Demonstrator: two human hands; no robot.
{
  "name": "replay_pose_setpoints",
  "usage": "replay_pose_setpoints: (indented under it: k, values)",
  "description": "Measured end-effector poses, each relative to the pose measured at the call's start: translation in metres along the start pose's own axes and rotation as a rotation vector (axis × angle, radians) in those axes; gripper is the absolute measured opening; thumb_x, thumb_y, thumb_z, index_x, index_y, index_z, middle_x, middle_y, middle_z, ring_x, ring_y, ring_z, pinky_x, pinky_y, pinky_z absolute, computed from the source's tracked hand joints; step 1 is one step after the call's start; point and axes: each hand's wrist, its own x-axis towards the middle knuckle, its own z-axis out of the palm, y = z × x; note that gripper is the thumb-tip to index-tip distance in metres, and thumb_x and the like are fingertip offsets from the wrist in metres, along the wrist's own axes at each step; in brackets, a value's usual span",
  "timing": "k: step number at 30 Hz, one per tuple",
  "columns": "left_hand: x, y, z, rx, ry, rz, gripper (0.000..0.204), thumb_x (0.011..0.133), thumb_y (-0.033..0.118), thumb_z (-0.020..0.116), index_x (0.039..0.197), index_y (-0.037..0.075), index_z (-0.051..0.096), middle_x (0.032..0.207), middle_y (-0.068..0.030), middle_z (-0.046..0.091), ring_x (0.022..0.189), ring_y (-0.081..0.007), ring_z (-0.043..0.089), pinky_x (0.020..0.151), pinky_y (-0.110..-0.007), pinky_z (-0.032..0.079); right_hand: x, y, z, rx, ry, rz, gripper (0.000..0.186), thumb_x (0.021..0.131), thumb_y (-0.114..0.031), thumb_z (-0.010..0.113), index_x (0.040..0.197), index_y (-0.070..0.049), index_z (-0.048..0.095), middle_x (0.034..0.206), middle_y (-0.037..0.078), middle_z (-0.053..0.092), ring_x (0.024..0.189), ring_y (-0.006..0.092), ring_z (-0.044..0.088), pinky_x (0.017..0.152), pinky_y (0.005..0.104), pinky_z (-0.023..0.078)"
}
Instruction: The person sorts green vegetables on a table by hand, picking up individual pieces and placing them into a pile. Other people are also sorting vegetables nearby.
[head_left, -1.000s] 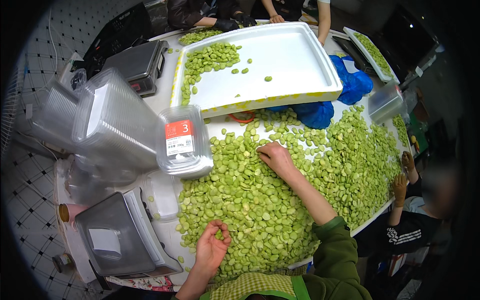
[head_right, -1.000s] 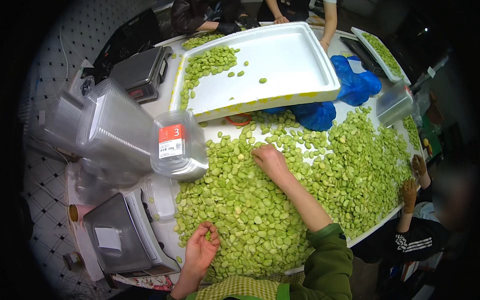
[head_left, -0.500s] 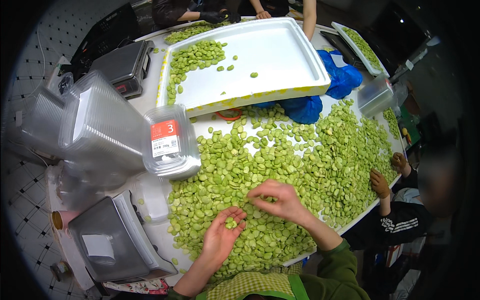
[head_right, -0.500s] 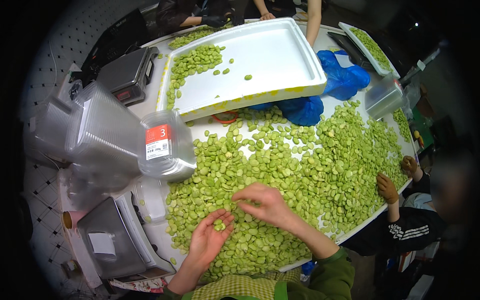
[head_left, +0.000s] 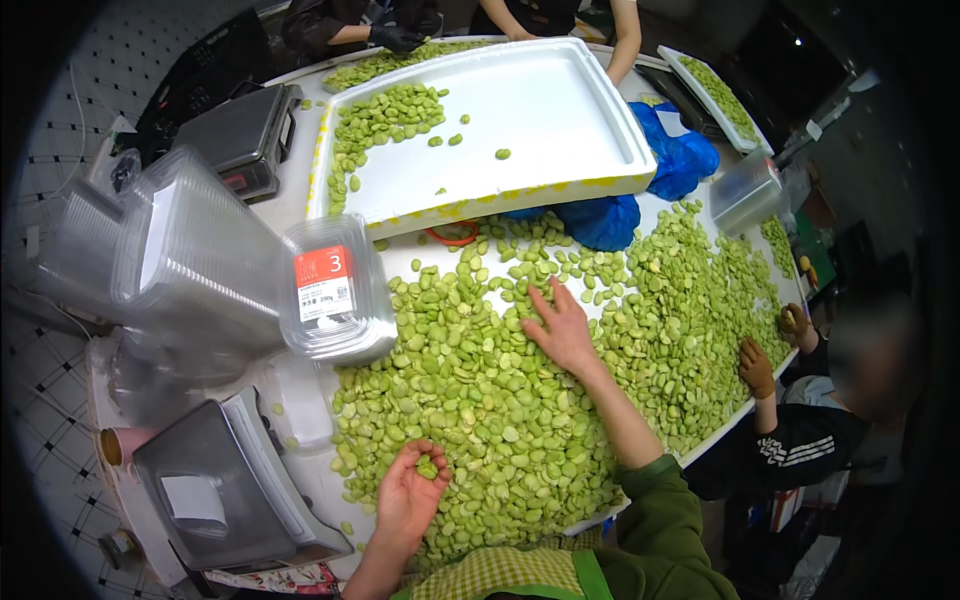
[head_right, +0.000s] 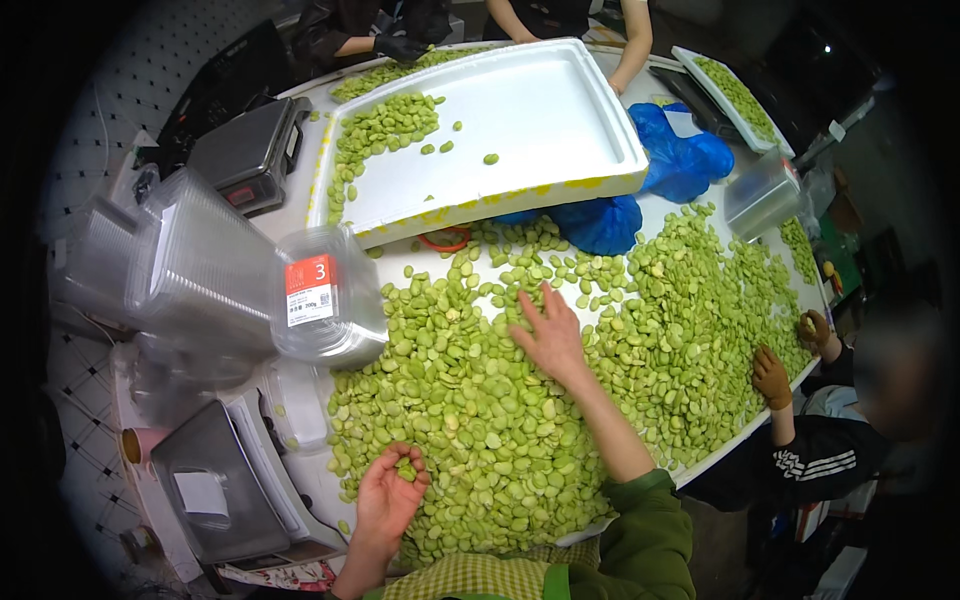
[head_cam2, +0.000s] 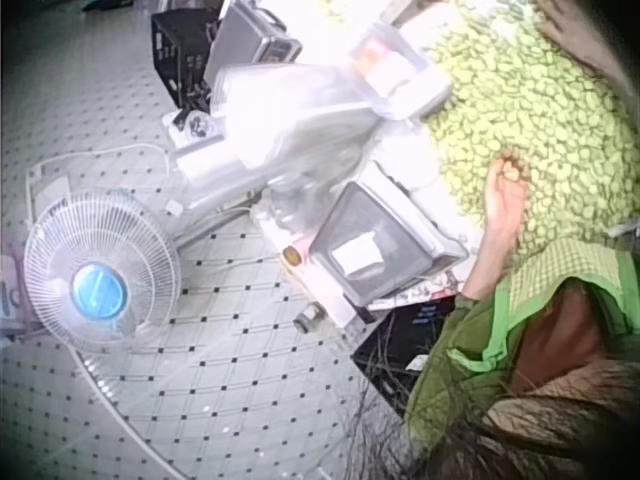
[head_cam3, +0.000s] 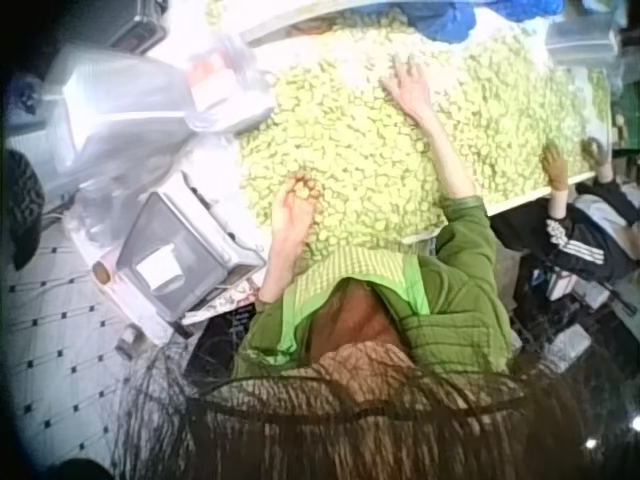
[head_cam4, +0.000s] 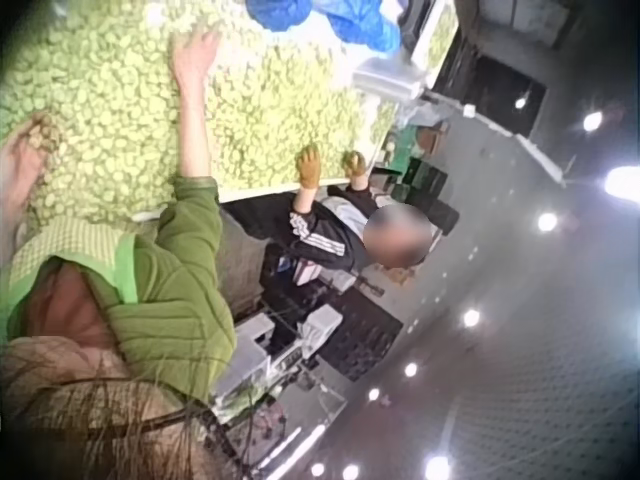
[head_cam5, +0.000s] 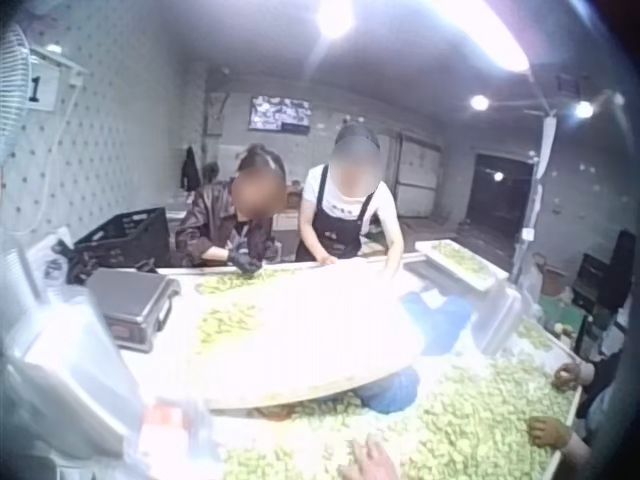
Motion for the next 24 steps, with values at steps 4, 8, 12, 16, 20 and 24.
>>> replay_pose_setpoints:
  k: [4, 8, 12, 16, 20, 24]
  values:
    - [0.002, -0.005, -0.003, -0.012, -0.015, -0.057, 0.014, 0.092, 0.013, 0.045, 0.101, 0.004, 0.053, 0.098, -0.0093, 0.054, 0.087, -0.0187, 0.051, 0.078, -0.031, 0.046, -0.049, -0.056, -0.036, 0.034, -0.247, -0.338, 0.066, 0.089, -0.056, 0.05, 0.143, -0.019, 0.038, 0.15, 0.015, 0.031, 0.138, 0.0382, 0.026, 0.109, 0.0524, 0.025]
    - [0.0, -0.006, -0.003, -0.026, -0.011, -0.069, 0.014, 0.091, 0.012, 0.046, 0.1, 0.004, 0.053, 0.098, -0.009, 0.054, 0.086, -0.0188, 0.051, 0.078, -0.032, 0.046, -0.088, -0.066, -0.062, 0.1, -0.332, -0.533, 0.057, 0.088, -0.05, 0.055, 0.135, -0.018, 0.049, 0.144, 0.013, 0.04, 0.134, 0.0372, 0.032, 0.106, 0.0549, 0.026]
    - [-0.002, -0.002, -0.005, -0.03, -0.022, -0.047, 0.014, 0.091, 0.012, 0.047, 0.1, 0.004, 0.053, 0.098, -0.0087, 0.054, 0.086, -0.0187, 0.051, 0.078, -0.032, 0.046, -0.107, -0.062, -0.069, 0.142, -0.305, -0.577, 0.053, 0.084, -0.038, 0.065, 0.131, -0.017, 0.053, 0.139, 0.01, 0.046, 0.131, 0.0359, 0.037, 0.104, 0.0536, 0.028]
    - [-0.003, -0.002, -0.013, -0.064, 0.021, -0.055, 0.014, 0.09, 0.012, 0.048, 0.101, 0.005, 0.052, 0.097, -0.0085, 0.054, 0.084, -0.0182, 0.051, 0.077, -0.031, 0.046, -0.13, -0.067, -0.069, 0.185, -0.202, -0.55, 0.056, 0.081, -0.032, 0.07, 0.133, -0.021, 0.052, 0.139, 0.008, 0.046, 0.133, 0.0342, 0.036, 0.105, 0.0544, 0.028]
    - [-0.007, 0.001, -0.015, -0.085, 0.026, -0.052, 0.013, 0.09, 0.011, 0.05, 0.101, 0.005, 0.052, 0.096, -0.0083, 0.053, 0.082, -0.0175, 0.051, 0.074, -0.03, 0.046, -0.153, -0.056, -0.069, 0.157, -0.167, -0.494, 0.069, 0.076, -0.04, 0.073, 0.138, -0.026, 0.046, 0.144, 0.009, 0.041, 0.136, 0.0336, 0.032, 0.106, 0.0561, 0.026]
    - [-0.008, 0.0, -0.024, -0.11, 0.02, -0.059, 0.012, 0.09, 0.011, 0.049, 0.101, 0.005, 0.052, 0.096, -0.0082, 0.053, 0.08, -0.0169, 0.05, 0.071, -0.03, 0.045, -0.166, -0.044, -0.065, 0.107, -0.162, -0.453, 0.075, 0.074, -0.046, 0.074, 0.14, -0.027, 0.043, 0.146, 0.011, 0.038, 0.135, 0.0329, 0.034, 0.106, 0.0551, 0.026]
